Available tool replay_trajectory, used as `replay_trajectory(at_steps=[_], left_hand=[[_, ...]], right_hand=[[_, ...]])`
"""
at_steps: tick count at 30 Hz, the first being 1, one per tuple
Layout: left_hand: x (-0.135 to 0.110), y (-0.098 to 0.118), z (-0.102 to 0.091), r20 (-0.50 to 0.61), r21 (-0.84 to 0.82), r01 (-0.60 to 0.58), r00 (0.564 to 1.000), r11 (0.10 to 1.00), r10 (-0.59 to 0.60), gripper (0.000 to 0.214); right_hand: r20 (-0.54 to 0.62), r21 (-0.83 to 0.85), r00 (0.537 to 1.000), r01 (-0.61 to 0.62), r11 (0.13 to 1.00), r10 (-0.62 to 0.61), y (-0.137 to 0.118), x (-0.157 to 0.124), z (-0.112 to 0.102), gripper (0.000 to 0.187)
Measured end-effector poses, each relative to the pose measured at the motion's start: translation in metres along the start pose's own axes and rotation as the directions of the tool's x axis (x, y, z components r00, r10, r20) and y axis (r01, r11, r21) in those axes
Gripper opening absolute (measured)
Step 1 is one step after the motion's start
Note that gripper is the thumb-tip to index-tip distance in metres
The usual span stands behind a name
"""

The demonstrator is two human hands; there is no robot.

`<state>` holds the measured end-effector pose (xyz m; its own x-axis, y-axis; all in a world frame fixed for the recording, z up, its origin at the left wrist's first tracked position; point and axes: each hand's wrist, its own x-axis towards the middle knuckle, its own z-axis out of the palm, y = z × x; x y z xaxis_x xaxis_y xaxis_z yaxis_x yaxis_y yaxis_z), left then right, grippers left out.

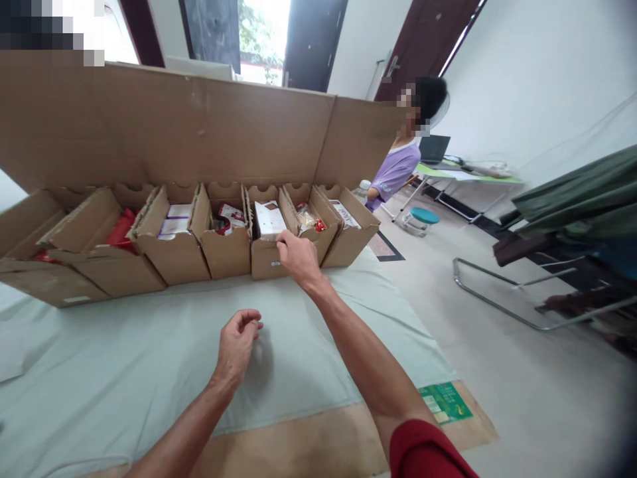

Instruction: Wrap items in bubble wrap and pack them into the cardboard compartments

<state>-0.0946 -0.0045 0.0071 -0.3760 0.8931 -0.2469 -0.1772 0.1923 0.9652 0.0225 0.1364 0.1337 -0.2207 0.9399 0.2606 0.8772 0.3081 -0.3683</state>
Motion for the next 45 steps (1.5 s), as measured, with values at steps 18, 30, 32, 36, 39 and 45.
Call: replay_trajectory(at_steps=[18,30,32,36,39,45], left_hand=[[-0.084,-0.035,-0.031,0.228,0.123,-0.230,0.953,0.965,0.198,0.062],[0.008,0.016,-0.062,-0.086,0.191,-0.270,0.953,0.944,0.290,0.046],[0.024,0.019,-0.061,-0.113,0.202,-0.277,0.946,0.939,0.303,0.045],[0.041,0.016,-0.059,-0.143,0.208,-0.275,0.941,0.938,0.308,0.043],[0.044,0.012,-0.060,-0.139,0.218,-0.282,0.938,0.934,0.316,0.040],[0.016,0.009,-0.085,-0.128,0.358,-0.313,0.917,0.880,0.378,0.047]], right_hand=[[0.074,0.493,0.924,-0.361,0.792,0.375,0.131,-0.289,-0.046,0.063],[-0.005,0.540,0.978,-0.172,0.824,0.207,0.061,-0.139,0.037,0.038],[-0.012,0.551,0.981,-0.153,0.821,0.191,0.060,-0.119,0.048,0.038],[-0.059,0.560,0.978,-0.132,0.818,0.198,0.064,-0.097,0.067,0.040],[-0.065,0.569,0.977,-0.133,0.812,0.205,0.069,-0.094,0.074,0.045],[-0.031,0.536,0.966,-0.200,0.820,0.256,0.079,-0.129,0.072,0.049]])
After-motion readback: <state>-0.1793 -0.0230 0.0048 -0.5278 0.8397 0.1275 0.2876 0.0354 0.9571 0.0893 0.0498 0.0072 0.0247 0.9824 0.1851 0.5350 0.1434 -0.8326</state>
